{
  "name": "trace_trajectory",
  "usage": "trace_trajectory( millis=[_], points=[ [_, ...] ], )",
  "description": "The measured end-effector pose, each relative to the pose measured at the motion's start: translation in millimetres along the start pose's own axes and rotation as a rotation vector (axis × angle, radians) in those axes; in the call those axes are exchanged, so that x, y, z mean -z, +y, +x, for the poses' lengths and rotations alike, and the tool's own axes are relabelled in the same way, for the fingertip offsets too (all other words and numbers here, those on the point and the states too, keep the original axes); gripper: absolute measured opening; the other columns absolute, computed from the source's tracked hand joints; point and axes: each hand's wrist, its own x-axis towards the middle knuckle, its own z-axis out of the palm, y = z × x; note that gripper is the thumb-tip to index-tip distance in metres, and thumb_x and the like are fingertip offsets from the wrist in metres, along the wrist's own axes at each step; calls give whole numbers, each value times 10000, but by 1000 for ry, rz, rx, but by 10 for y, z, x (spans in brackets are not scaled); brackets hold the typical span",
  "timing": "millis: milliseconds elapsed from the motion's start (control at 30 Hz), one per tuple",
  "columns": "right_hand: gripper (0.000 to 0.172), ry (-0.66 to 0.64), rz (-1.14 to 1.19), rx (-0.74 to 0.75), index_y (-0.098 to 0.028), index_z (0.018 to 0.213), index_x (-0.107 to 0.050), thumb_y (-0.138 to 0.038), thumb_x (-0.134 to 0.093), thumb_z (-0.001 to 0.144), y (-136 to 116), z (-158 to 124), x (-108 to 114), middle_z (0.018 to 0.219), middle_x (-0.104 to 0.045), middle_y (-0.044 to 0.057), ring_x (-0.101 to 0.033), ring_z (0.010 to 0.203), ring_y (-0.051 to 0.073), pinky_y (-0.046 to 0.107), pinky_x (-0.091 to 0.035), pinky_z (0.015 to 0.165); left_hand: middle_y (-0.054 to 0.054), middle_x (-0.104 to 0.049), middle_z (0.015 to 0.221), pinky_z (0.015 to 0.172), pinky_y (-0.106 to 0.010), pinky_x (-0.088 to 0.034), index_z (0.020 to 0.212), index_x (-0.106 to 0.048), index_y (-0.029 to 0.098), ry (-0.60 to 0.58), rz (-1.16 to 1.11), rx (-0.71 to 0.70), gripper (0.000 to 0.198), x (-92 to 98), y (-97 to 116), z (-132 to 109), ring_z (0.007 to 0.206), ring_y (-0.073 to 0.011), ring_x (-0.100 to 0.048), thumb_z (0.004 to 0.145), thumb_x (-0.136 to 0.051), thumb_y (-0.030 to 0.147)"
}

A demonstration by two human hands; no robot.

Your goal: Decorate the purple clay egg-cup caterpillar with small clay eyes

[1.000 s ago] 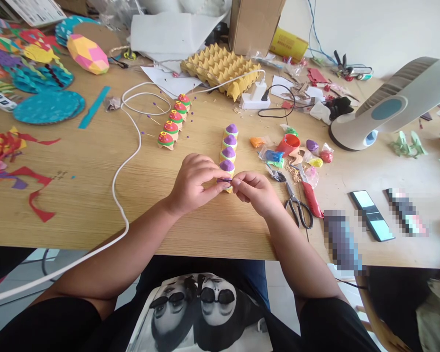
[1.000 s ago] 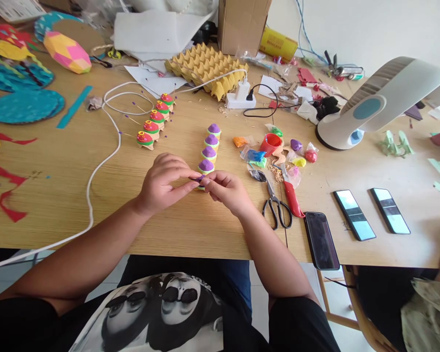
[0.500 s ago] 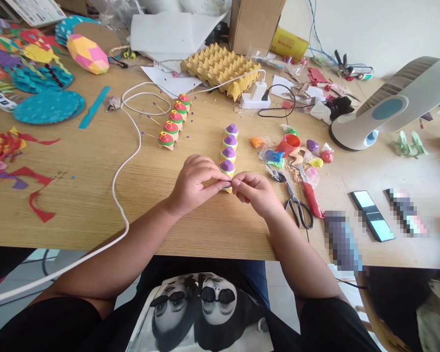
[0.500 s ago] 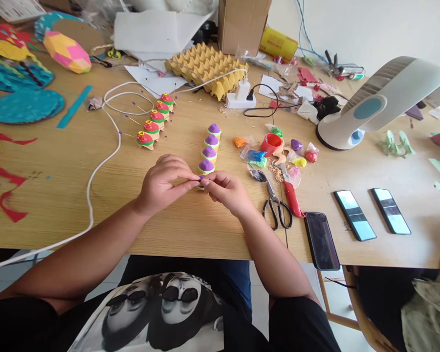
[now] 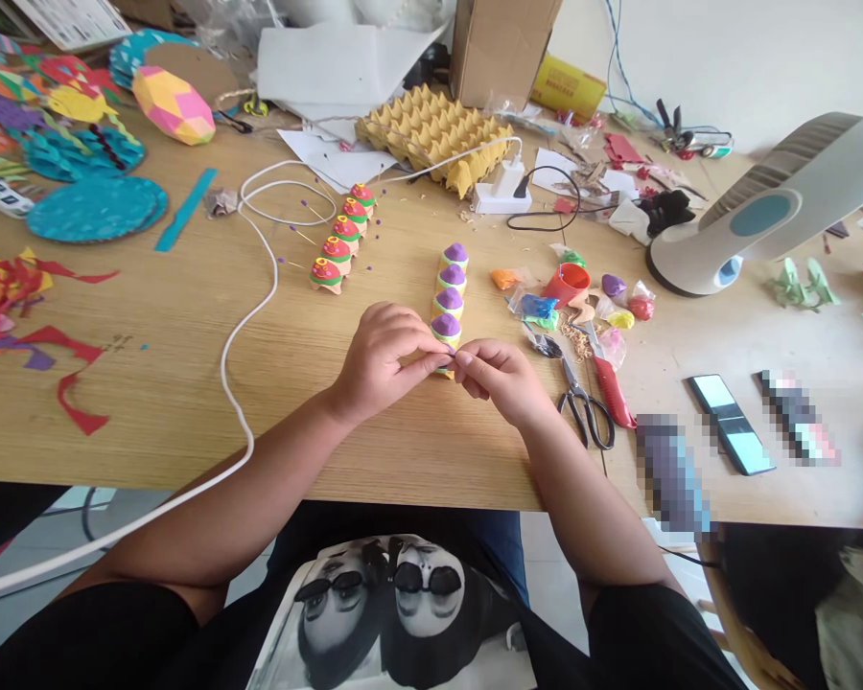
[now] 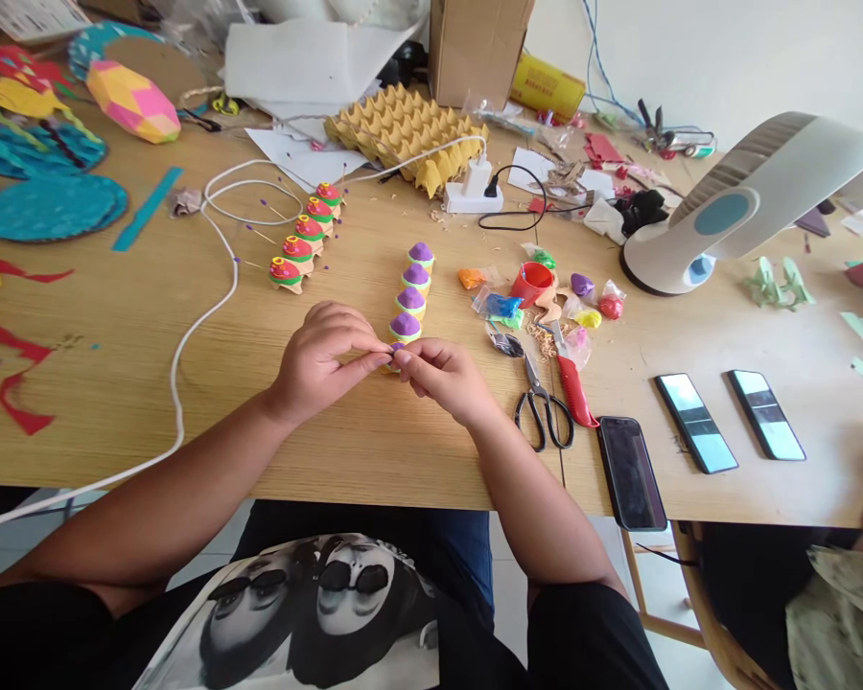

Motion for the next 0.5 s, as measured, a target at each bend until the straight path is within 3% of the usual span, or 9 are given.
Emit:
trace_trajectory(
  millis=[267, 500],
  points=[
    [397, 10, 6, -11, -158, 730, -659, -526, -768, 832, -30, -5, -18, 635, -573, -25, -426, 489, 56, 222, -267, 453, 12, -750, 777, 848, -368, -442, 836, -748, 245, 7, 19, -4, 223, 8, -8, -9, 818, -171, -659, 956, -690, 423],
    [396, 14, 0, -6, -165, 756, -662, -540, -765, 827, -33, -6, -14, 644, -588, -23, -427, 489, 61, 225, -279, 449, 5, -780, 857, 857, -364, -454, 908, -759, 247, -2, 5, -3, 133, 17, 9, 6, 837, -166, -670, 964, -689, 344]
  ],
)
